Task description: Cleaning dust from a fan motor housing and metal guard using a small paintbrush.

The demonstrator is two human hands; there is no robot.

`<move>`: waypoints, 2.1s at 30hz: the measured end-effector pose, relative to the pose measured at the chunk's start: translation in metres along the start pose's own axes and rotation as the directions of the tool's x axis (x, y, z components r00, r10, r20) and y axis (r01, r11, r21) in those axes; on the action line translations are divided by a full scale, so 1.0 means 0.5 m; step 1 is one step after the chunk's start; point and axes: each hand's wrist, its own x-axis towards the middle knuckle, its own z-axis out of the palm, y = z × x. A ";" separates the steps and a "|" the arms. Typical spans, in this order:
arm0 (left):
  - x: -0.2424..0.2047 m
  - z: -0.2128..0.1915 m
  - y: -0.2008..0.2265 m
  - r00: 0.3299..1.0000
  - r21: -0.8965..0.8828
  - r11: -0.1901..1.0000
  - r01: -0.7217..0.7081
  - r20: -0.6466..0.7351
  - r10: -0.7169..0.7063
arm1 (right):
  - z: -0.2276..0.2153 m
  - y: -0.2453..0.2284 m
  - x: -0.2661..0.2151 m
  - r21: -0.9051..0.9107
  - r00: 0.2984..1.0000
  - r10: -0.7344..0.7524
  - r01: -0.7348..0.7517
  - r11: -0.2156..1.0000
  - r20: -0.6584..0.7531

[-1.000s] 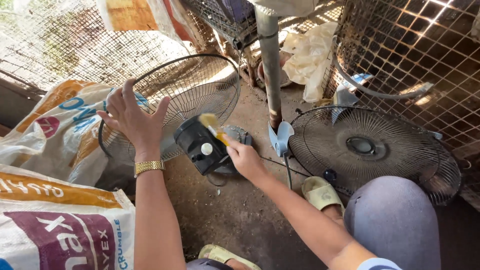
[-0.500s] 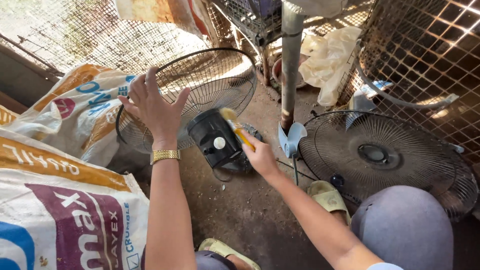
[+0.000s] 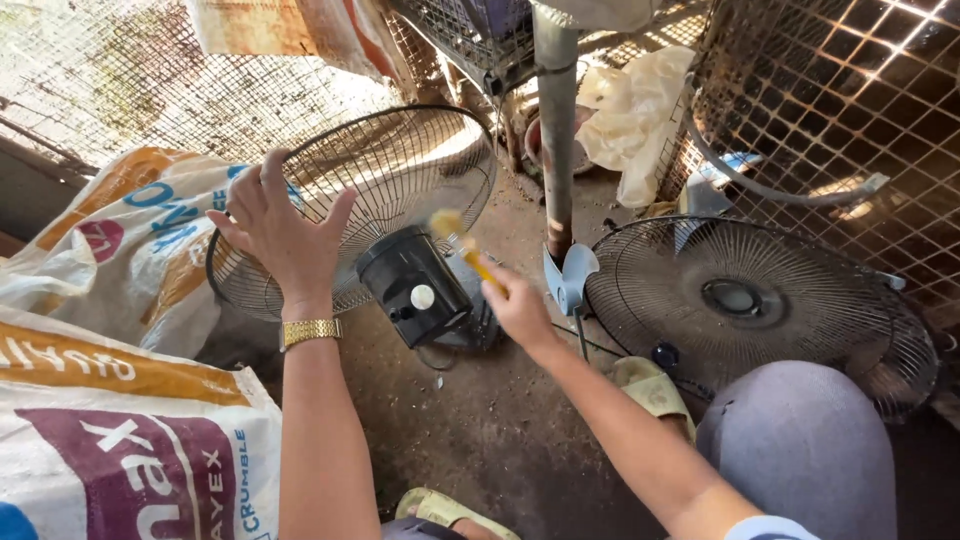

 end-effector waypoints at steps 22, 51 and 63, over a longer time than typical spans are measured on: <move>-0.012 -0.003 0.019 0.997 -0.023 0.998 0.061 0.047 -0.060 | -0.057 -0.028 0.010 -0.139 0.975 0.147 -0.124 0.982 0.167; -0.349 0.028 0.071 0.159 -0.222 -0.168 0.960 0.932 -0.325 | -0.133 0.004 -0.089 -0.291 0.888 0.438 -0.386 0.875 0.139; -0.349 0.030 0.133 0.212 -0.161 0.141 0.977 0.643 -0.735 | -0.017 0.069 -0.107 0.450 0.768 0.547 -0.640 0.623 0.335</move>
